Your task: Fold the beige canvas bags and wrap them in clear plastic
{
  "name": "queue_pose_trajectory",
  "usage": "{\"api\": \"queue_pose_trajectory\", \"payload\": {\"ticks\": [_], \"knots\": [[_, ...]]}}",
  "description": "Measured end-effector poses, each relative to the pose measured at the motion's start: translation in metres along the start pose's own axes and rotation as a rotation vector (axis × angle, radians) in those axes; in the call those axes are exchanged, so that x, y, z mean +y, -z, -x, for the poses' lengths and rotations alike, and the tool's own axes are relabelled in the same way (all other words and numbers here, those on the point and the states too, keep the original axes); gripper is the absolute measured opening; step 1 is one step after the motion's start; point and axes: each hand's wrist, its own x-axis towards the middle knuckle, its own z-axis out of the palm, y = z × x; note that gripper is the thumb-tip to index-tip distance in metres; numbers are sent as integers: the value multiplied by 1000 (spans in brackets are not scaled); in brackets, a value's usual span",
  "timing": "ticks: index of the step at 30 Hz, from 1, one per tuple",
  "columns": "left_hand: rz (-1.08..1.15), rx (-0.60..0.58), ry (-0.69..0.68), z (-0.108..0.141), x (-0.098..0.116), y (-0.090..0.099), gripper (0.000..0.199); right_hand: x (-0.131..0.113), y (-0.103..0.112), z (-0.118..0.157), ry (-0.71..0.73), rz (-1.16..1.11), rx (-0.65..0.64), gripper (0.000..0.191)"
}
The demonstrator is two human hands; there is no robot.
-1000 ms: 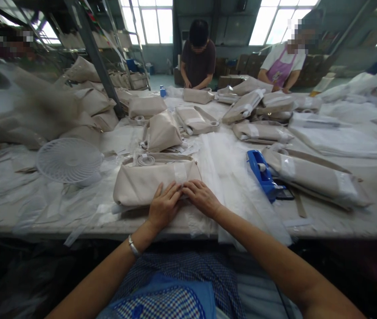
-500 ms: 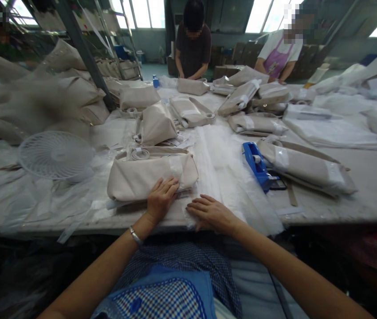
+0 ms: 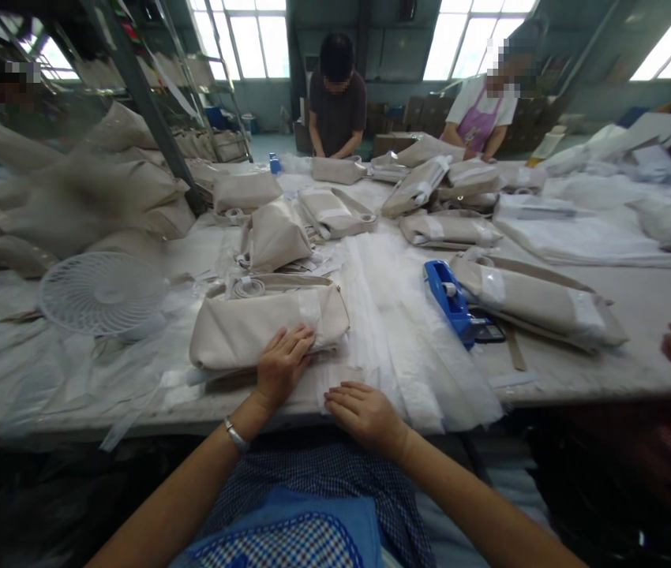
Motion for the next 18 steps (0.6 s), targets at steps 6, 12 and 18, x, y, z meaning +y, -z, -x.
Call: {"api": "queue_pose_trajectory", "payload": {"ticks": [6, 12, 18], "knots": [[-14, 22, -16, 1, -1, -1, 22, -15, 1, 2, -38, -11, 11, 22], [0, 23, -3, 1, -1, -1, 22, -16, -1, 5, -233, -81, -68, 27], [-3, 2, -22, 2, -4, -1, 25, -16, -11, 3, -420, -152, -20, 21]]}}
